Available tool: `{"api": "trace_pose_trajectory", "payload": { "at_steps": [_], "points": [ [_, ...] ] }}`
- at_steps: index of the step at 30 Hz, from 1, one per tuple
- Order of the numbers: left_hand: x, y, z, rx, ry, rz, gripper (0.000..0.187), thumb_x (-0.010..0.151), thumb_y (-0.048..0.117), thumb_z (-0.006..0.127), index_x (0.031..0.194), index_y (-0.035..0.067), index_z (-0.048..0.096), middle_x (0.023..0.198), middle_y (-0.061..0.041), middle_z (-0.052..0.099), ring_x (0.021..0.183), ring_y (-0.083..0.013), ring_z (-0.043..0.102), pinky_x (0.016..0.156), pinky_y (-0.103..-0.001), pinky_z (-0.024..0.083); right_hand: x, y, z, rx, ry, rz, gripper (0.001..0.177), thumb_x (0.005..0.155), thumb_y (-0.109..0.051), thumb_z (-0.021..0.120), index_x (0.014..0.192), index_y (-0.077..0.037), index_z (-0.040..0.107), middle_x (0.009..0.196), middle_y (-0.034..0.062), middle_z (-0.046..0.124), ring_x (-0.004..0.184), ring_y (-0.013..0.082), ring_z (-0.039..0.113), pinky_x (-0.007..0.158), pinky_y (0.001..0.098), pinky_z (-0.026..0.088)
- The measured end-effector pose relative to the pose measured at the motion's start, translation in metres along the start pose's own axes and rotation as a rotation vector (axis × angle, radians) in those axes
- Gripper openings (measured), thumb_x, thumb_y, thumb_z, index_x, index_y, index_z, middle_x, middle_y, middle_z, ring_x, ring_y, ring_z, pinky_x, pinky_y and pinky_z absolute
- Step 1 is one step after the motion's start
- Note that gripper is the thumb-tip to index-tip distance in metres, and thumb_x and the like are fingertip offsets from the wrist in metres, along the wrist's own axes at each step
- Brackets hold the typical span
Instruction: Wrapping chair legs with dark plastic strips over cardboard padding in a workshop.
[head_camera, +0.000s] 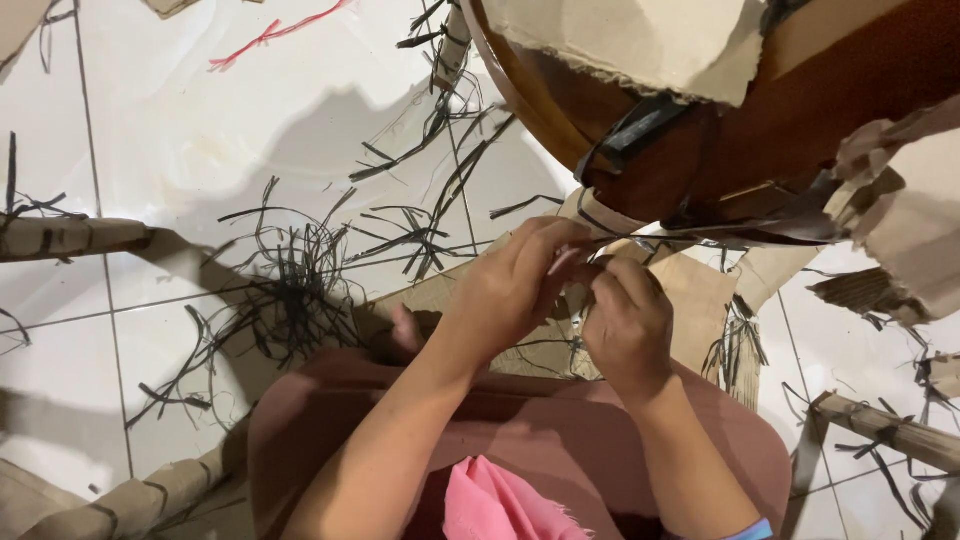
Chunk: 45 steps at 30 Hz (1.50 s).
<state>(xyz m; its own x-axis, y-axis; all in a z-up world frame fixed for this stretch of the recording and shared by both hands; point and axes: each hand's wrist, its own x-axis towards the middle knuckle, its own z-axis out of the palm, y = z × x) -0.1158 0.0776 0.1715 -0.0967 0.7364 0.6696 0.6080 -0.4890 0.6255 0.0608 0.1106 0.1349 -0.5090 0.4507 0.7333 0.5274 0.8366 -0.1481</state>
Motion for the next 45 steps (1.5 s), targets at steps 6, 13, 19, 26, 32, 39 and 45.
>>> {"api": "trace_pose_trajectory", "payload": {
  "at_steps": [6,13,19,26,32,39,45],
  "points": [
    [0.002,-0.001,-0.029,-0.078,0.013,-0.201,0.018,0.097,0.024,0.069,0.104,0.008,0.067,0.097,-0.01,0.075,0.074,-0.0259,0.077,0.054,-0.033,0.058,0.014,-0.008,-0.018,0.329,-0.122,0.244,0.018,0.102,0.009,0.052,0.094,0.001,0.067,0.087,0.009,0.058,0.075,0.0305,0.066,0.07,0.039,0.056],
    [-0.018,0.003,0.008,-0.823,-0.167,-0.962,0.027,0.09,0.022,0.078,0.102,-0.002,0.076,0.081,-0.018,0.076,0.073,-0.0253,0.076,0.062,-0.036,0.064,0.011,-0.007,-0.018,0.393,-0.081,0.288,0.009,0.098,-0.001,0.067,0.099,-0.004,0.076,0.079,0.0068,0.055,0.067,0.0249,0.062,0.068,0.033,0.053],
    [-0.029,0.006,0.028,-0.781,0.216,-0.752,0.02,0.101,0.02,0.065,0.088,0.006,0.069,0.077,-0.006,0.071,0.08,-0.0103,0.062,0.074,-0.027,0.052,0.02,-0.007,-0.027,0.408,-0.031,0.313,0.012,0.091,0.001,0.076,0.096,-0.008,0.083,0.073,0.0059,0.061,0.061,0.021,0.063,0.065,0.0299,0.054],
    [-0.042,0.001,0.056,-1.38,0.445,-0.739,0.025,0.109,0.03,0.053,0.092,0.011,0.054,0.09,-0.002,0.064,0.109,-0.0167,0.066,0.106,-0.029,0.046,0.02,0.01,-0.018,0.372,0.068,0.347,0.025,0.087,0.023,0.069,0.09,0.0,0.079,0.071,0.0106,0.062,0.062,0.0223,0.06,0.07,0.0369,0.053],
    [-0.05,-0.001,0.064,-1.442,0.33,-0.45,0.025,0.105,0.027,0.059,0.087,0.01,0.054,0.084,-0.009,0.063,0.096,-0.0251,0.066,0.113,-0.049,0.039,-0.028,0.05,0.023,0.349,0.168,0.457,0.02,0.081,0.019,0.068,0.079,0.0,0.074,0.07,0.0102,0.069,0.066,0.0238,0.067,0.073,0.0382,0.054],
    [-0.048,-0.006,0.045,-1.345,0.111,-0.457,0.03,0.106,0.023,0.054,0.083,0.005,0.059,0.07,-0.012,0.06,0.075,-0.0268,0.067,0.09,-0.045,0.052,-0.065,0.063,0.03,0.464,0.202,0.63,0.015,0.077,0.016,0.074,0.086,0.003,0.075,0.078,0.014,0.071,0.077,0.02,0.067,0.077,0.0368,0.054],
    [-0.026,-0.001,0.012,-1.067,-0.059,-0.739,0.029,0.111,0.022,0.048,0.101,0.0,0.065,0.058,0.0,0.046,0.058,-0.0136,0.054,0.064,-0.024,0.043,-0.018,0.039,-0.009,0.376,0.076,0.6,0.021,0.079,0.02,0.068,0.088,0.003,0.078,0.079,0.0149,0.072,0.075,0.0289,0.071,0.079,0.0396,0.057]
  ]
}}
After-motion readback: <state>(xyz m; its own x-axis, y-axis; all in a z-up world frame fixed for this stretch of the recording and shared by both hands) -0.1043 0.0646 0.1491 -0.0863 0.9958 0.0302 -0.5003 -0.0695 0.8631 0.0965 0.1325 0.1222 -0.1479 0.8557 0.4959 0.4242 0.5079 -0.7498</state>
